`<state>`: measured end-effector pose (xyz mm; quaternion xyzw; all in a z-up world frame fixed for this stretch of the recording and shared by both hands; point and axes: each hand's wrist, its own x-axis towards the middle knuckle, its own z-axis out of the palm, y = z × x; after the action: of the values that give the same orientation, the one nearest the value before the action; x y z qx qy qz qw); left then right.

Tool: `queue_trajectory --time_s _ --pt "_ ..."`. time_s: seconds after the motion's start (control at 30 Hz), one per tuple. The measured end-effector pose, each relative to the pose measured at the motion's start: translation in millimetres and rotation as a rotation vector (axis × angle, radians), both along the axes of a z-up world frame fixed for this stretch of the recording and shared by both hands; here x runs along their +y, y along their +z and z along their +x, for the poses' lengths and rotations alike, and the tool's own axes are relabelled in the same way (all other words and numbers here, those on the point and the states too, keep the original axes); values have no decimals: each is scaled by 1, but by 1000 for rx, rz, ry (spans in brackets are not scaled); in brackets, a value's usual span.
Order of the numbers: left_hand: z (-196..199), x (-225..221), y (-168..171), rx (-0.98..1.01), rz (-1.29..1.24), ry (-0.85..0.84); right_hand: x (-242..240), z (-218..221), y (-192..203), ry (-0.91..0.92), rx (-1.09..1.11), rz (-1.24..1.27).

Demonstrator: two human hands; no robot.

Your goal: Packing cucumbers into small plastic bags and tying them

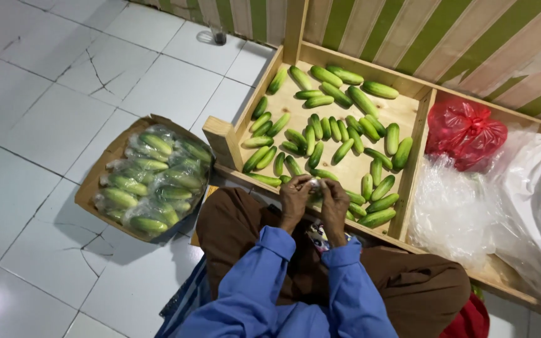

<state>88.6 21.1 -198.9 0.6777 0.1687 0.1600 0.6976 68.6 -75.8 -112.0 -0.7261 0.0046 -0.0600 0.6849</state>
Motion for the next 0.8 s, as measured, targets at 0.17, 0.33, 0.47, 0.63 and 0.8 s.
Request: queue_trajectory --time_s 0.17,0.33,0.47,0.63,0.8 --pt "-12 1 1 -97 -186 -31 6 -2 -8 -105 97 158" --pt "-14 9 20 -162 -314 -165 -7 8 -19 -105 112 147" --pt "-11 15 24 -94 -379 -137 -8 3 -17 -70 115 63" --pt "-15 20 43 -49 -369 -98 1 -22 33 83 69 23" --pt "-20 21 49 -25 -404 -70 1 -15 13 84 114 46"
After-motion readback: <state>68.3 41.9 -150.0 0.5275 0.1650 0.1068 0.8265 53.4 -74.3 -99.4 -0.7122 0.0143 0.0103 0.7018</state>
